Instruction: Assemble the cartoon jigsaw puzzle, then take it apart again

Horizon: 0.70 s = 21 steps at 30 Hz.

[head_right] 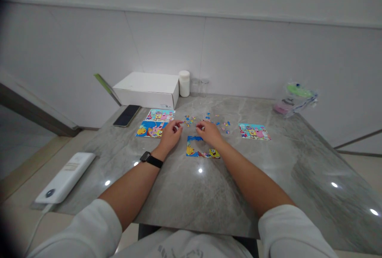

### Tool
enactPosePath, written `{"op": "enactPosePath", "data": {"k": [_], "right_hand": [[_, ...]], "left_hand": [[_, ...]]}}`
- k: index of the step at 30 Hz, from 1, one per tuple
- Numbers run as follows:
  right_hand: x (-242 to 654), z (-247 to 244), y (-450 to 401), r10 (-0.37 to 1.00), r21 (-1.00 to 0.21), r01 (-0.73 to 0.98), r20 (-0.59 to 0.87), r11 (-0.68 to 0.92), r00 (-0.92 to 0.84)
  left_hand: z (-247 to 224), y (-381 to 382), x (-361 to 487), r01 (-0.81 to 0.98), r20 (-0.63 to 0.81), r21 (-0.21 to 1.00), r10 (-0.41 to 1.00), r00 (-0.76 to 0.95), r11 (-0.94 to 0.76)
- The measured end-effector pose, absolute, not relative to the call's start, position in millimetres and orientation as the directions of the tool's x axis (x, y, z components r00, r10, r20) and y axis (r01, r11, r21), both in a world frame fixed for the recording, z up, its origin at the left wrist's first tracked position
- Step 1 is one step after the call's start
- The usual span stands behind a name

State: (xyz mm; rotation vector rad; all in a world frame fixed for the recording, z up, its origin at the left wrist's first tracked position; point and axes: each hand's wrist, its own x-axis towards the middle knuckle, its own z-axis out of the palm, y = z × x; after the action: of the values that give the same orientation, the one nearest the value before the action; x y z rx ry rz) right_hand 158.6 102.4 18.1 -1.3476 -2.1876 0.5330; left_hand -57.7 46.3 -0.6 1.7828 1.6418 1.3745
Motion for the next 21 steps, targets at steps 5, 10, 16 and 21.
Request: {"op": "enactPosePath", "data": {"k": [5, 10, 16, 21], "right_hand": [[133, 31, 132, 0.841, -0.299, 0.788, 0.137, 0.538, -0.523], [109, 38, 158, 0.815, -0.131, 0.811, -0.031, 0.571, -0.579], [94, 40, 174, 0.796, -0.054, 0.811, -0.164, 0.583, -0.583], [91, 41, 182, 0.762, -0.052, 0.789, -0.230, 0.612, -0.606]], "left_hand": [[0, 49, -59, 0.522, 0.412, 0.816, 0.883, -0.223, -0.249], [1, 51, -59, 0.465, 0.404, 0.846, 0.883, -0.240, -0.261], [1, 51, -59, 0.420, 0.379, 0.875, 0.882, -0.281, -0.242], [-1, 52, -59, 0.408, 0.363, 0.884, 0.885, -0.291, -0.228]]}}
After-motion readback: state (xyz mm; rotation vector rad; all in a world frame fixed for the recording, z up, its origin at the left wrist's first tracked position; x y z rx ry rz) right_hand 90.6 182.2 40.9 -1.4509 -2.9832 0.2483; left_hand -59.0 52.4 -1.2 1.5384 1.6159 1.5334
